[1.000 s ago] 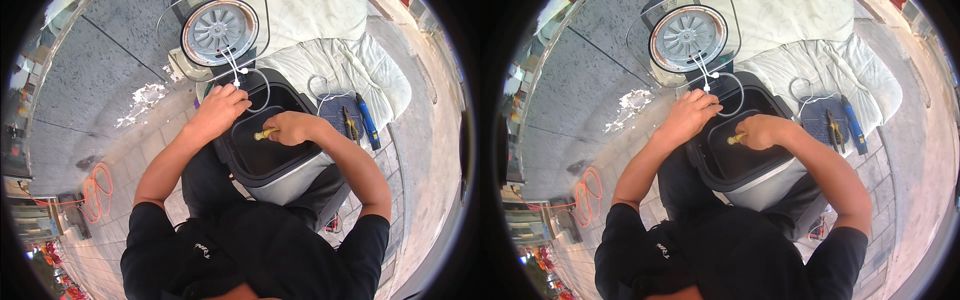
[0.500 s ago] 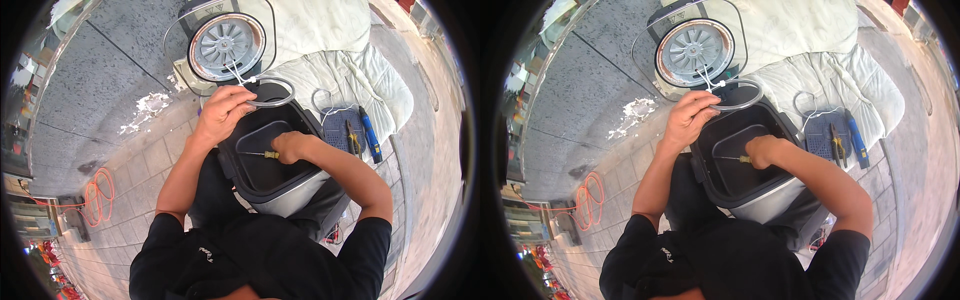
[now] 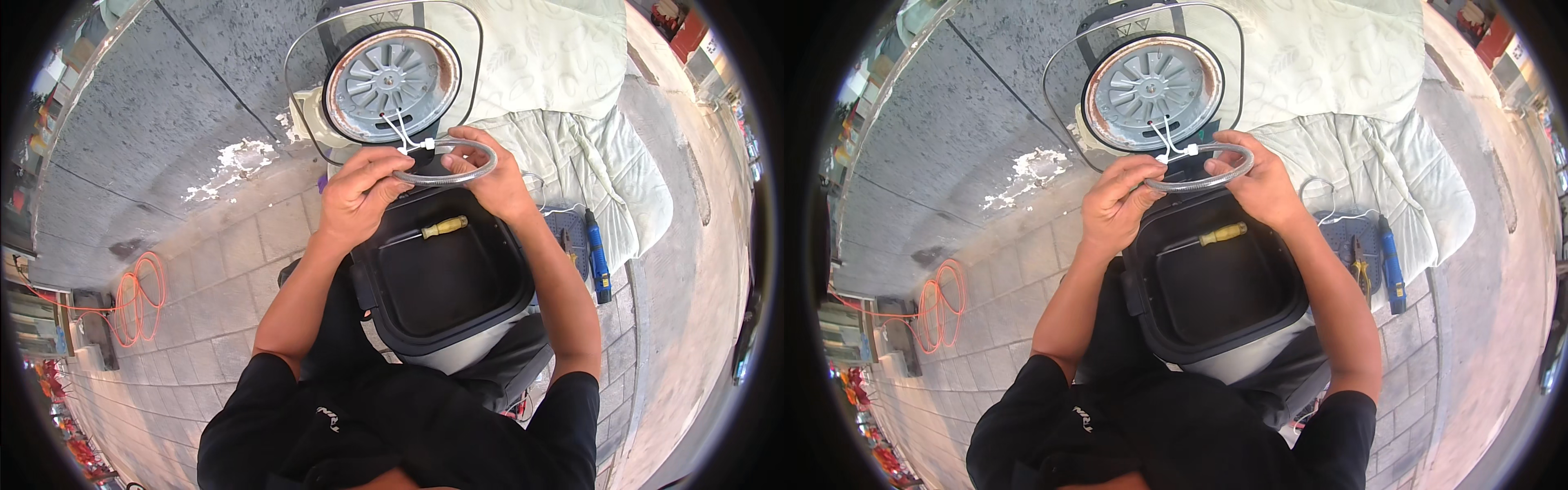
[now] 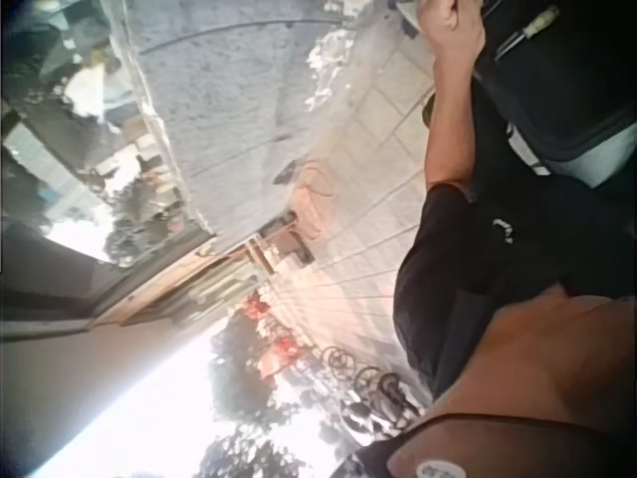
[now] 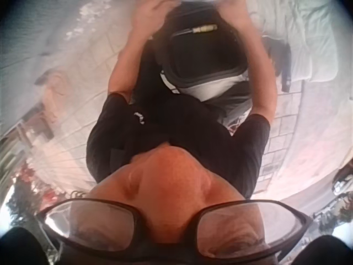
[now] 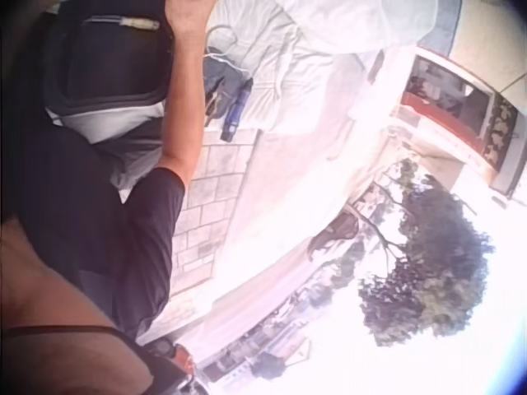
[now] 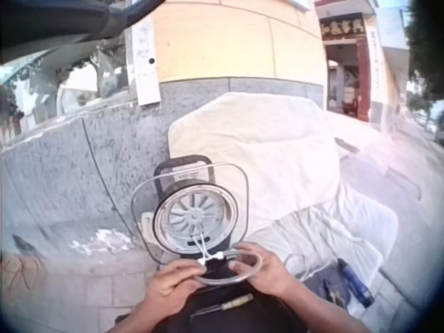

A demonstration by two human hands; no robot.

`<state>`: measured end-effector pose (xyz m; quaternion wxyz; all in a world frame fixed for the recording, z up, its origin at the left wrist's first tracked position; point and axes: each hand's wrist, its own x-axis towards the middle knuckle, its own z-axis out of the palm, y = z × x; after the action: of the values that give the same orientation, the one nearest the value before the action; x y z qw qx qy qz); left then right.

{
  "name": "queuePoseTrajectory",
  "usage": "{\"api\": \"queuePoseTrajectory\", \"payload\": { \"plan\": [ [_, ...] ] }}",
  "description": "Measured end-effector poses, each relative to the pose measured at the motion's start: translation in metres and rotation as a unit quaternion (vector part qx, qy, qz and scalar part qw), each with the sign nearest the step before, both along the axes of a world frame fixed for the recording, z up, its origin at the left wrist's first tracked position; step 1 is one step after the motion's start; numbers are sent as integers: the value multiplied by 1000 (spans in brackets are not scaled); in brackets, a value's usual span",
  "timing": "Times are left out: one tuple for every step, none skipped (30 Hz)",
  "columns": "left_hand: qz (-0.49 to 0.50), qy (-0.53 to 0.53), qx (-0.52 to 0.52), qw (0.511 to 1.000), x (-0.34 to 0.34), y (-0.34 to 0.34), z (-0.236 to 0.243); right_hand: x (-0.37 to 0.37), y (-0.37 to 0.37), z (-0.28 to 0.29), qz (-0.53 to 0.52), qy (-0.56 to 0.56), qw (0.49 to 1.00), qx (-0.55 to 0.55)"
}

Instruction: The person uses a screwdriver to manipulate wires and components inside a disassembled electric fan. They repeatedly probe the internal wiring and fan housing, then reposition the fan unit to access different areas.

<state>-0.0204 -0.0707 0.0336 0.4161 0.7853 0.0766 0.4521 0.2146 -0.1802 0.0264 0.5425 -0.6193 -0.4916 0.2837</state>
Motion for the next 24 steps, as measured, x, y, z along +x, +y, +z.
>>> {"api": "queuePoseTrajectory", "payload": {
  "plan": [
    [6, -7, -10, 1000, 0, 1, -2, -5, 3, 3, 8, 53, 998, 29],
    [3, -16, -24, 1000, 1, 2, -3, -4, 5, 4, 8, 61, 998, 30],
    [1, -26, -37, 999, 2, 3, -3, -3, 8, 6, 8, 68, 997, 31],
    [-2, -37, -50, 998, 4, 4, -2, -2, 10, 7, 7, 75, 997, 32],
    [5, -51, -68, 996, 6, 5, 0, -2, 13, 9, 2, 77, 996, 46],
    [11, -65, -86, 994, 10, 3, 5, -3, 18, 11, -4, 80, 995, 61],
    [17, -78, -104, 991, 14, 3, 9, -3, 22, 13, -11, 83, 994, 75],
    [25, -88, -121, 988, 19, 3, 11, -2, 26, 18, -20, 82, 995, 59],
    [32, -97, -138, 985, 23, 4, 13, -2, 29, 26, -30, 83, 995, 44],
    [40, -104, -154, 982, 27, 6, 14, -2, 33, 34, -39, 85, 995, 29],
    [58, -112, -160, 979, 31, 7, 13, -2, 36, 41, -39, 77, 996, 22],
    [61, -120, -180, 974, 33, 7, 13, -3, 40, 46, -42, 88, 995, 12],
    [64, -127, -200, 969, 35, 7, 15, -4, 44, 52, -44, 100, 994, 2],
    [66, -134, -221, 964, 37, 6, 16, -5, 46, 56, -46, 111, 993, -9],
    [72, -135, -237, 959, 38, 5, 18, -5, 47, 61, -39, 119, 992, -30],
    [77, -135, -253, 955, 39, 4, 22, -6, 47, 59, -27, 123, 992, -27],
    [83, -136, -269, 950, 40, 3, 23, -7, 47, 56, -14, 128, 991, -23],
    [80, -143, -264, 951, 39, 4, 22, -8, 47, 55, -3, 134, 991, -18],
    [77, -149, -259, 951, 38, 5, 20, -9, 45, 55, 16, 168, 985, -30],
    [74, -156, -254, 952, 38, 6, 17, -12, 42, 55, 34, 202, 978, -42],
    [76, -163, -254, 950, 38, 6, 14, -15, 39, 54, 53, 237, 969, -52],
    [78, -170, -254, 949, 37, 6, 11, -16, 39, 50, 75, 221, 971, -53],
    [80, -178, -254, 947, 37, 5, 9, -18, 40, 46, 97, 205, 972, -54],
    [77, -173, -250, 950, 36, 6, 8, -20, 41, 42, 118, 189, 973, -55]
  ]
}}
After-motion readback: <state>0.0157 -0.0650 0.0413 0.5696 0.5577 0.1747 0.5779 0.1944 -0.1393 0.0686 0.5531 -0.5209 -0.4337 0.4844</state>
